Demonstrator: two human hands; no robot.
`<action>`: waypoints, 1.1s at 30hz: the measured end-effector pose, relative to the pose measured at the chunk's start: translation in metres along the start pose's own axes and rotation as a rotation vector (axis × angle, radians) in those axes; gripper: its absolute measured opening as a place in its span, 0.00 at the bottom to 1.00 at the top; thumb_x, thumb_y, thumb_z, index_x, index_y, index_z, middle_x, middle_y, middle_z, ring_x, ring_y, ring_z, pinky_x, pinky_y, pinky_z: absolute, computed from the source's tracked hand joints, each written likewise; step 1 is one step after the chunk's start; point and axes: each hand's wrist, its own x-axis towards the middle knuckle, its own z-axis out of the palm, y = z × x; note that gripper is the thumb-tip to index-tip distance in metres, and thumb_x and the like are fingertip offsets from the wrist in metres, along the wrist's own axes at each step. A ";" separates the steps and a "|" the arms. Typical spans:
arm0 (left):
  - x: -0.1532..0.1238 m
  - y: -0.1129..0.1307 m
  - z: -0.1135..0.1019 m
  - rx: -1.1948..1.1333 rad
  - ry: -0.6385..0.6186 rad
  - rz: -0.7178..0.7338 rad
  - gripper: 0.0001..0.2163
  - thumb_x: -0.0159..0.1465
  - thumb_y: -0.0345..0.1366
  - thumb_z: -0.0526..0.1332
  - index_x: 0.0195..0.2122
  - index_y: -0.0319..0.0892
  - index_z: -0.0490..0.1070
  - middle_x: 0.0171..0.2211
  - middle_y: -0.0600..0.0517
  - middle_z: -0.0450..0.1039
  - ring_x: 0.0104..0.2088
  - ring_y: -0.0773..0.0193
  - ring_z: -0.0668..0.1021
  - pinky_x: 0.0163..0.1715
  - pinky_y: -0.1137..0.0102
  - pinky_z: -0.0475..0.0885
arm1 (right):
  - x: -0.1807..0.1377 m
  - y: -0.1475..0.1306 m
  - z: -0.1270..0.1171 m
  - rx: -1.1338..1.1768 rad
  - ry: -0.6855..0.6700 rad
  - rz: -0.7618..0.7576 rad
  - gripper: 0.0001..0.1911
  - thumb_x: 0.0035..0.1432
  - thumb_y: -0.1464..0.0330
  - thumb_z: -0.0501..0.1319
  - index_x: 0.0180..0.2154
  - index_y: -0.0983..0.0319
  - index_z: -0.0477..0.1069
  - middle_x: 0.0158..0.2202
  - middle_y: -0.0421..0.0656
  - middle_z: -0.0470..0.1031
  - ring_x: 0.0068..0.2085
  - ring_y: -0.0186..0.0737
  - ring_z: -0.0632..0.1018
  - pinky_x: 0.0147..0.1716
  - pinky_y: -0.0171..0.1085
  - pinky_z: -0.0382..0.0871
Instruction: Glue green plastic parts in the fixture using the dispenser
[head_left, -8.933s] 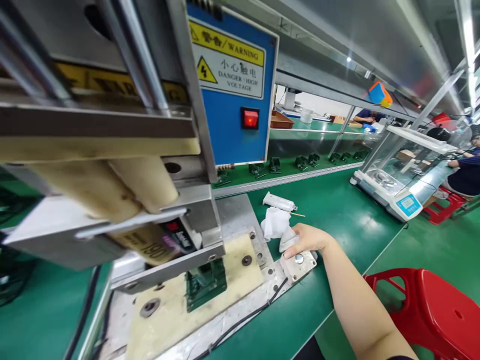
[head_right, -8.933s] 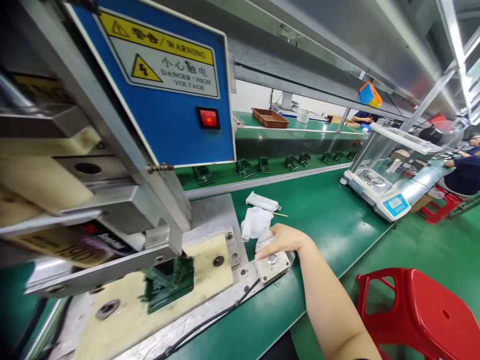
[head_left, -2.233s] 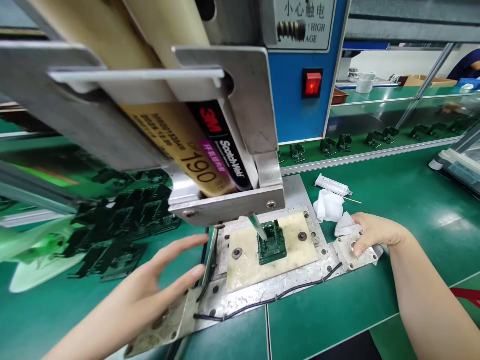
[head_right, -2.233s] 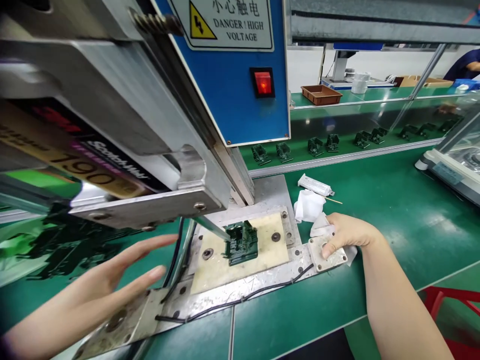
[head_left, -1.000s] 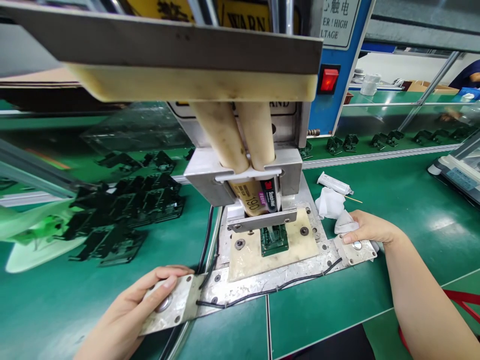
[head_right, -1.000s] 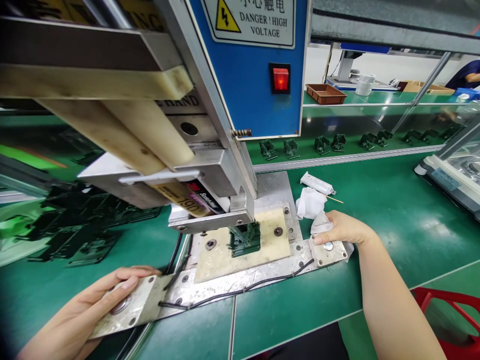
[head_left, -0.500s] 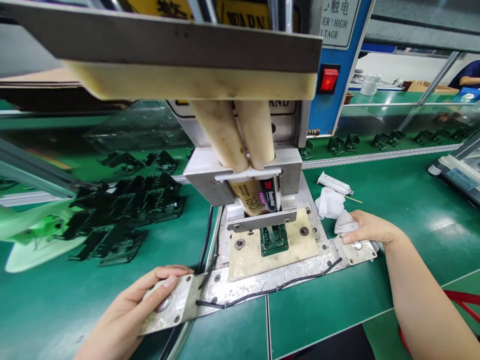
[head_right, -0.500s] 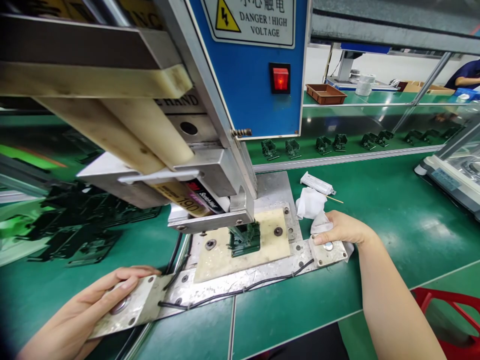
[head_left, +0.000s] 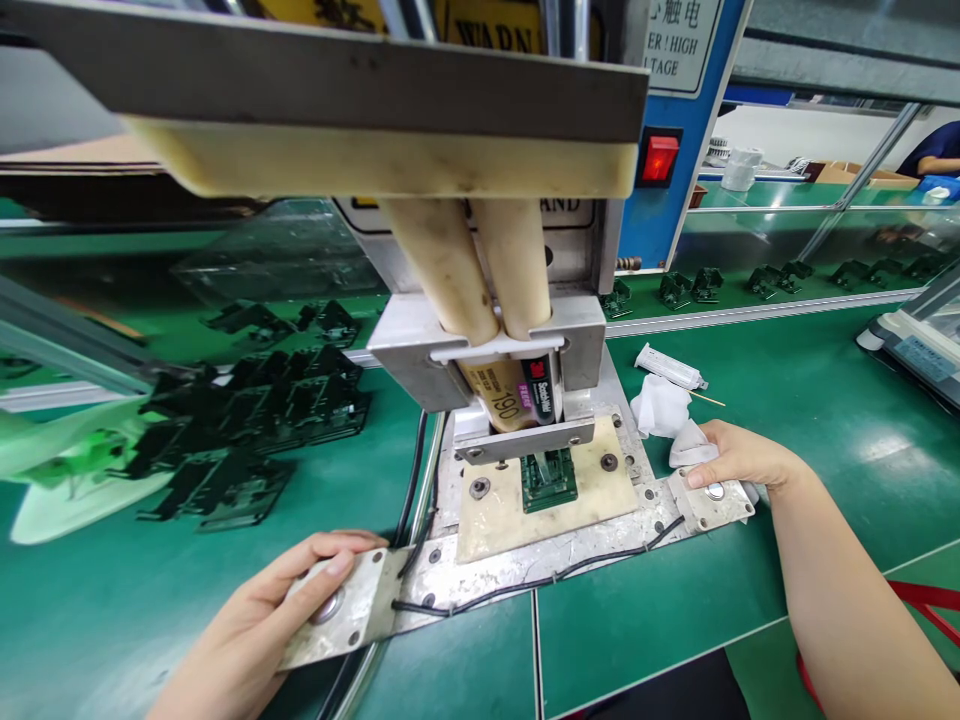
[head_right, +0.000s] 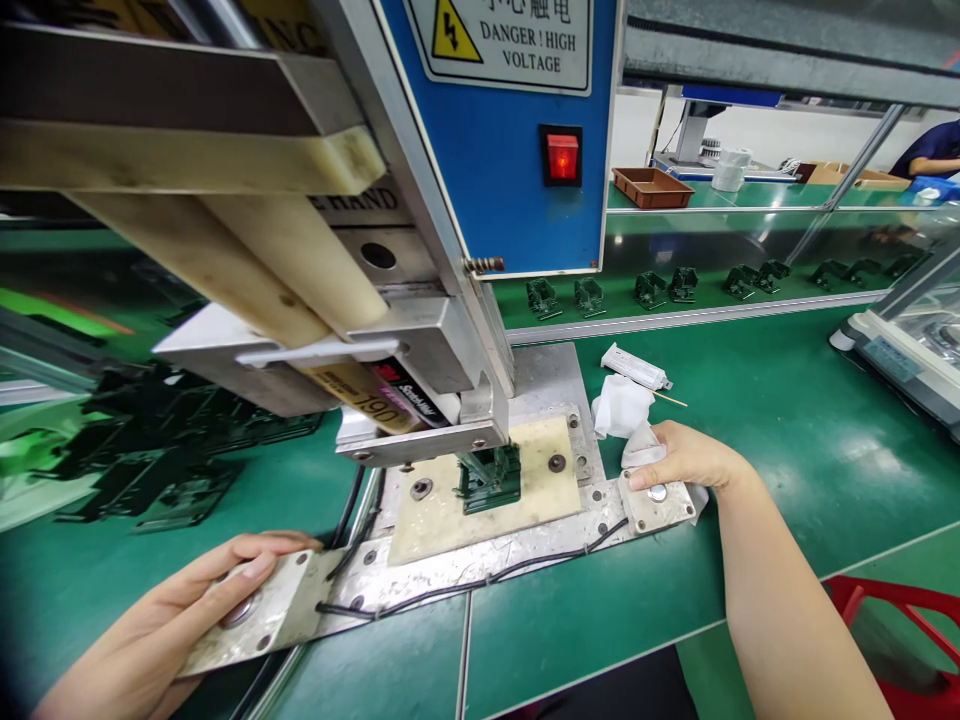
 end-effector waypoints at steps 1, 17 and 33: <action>0.000 0.000 0.000 0.002 -0.006 0.003 0.26 0.39 0.62 0.75 0.29 0.46 0.82 0.39 0.48 0.78 0.35 0.57 0.75 0.27 0.77 0.72 | 0.000 0.000 0.000 0.001 0.003 0.001 0.26 0.37 0.52 0.77 0.27 0.63 0.71 0.25 0.37 0.69 0.29 0.35 0.68 0.30 0.35 0.62; 0.001 -0.004 -0.003 0.005 -0.015 -0.007 0.26 0.39 0.62 0.75 0.29 0.46 0.82 0.40 0.49 0.78 0.36 0.59 0.76 0.29 0.78 0.72 | 0.001 0.003 -0.001 -0.004 0.004 -0.001 0.25 0.38 0.53 0.77 0.28 0.63 0.71 0.26 0.37 0.69 0.29 0.35 0.69 0.30 0.35 0.61; -0.010 0.002 0.006 -0.029 0.008 0.028 0.25 0.43 0.59 0.76 0.31 0.43 0.79 0.39 0.51 0.77 0.31 0.64 0.73 0.24 0.79 0.67 | -0.002 -0.005 -0.002 -0.054 0.008 0.010 0.26 0.38 0.50 0.76 0.27 0.62 0.71 0.25 0.37 0.68 0.29 0.35 0.67 0.31 0.36 0.61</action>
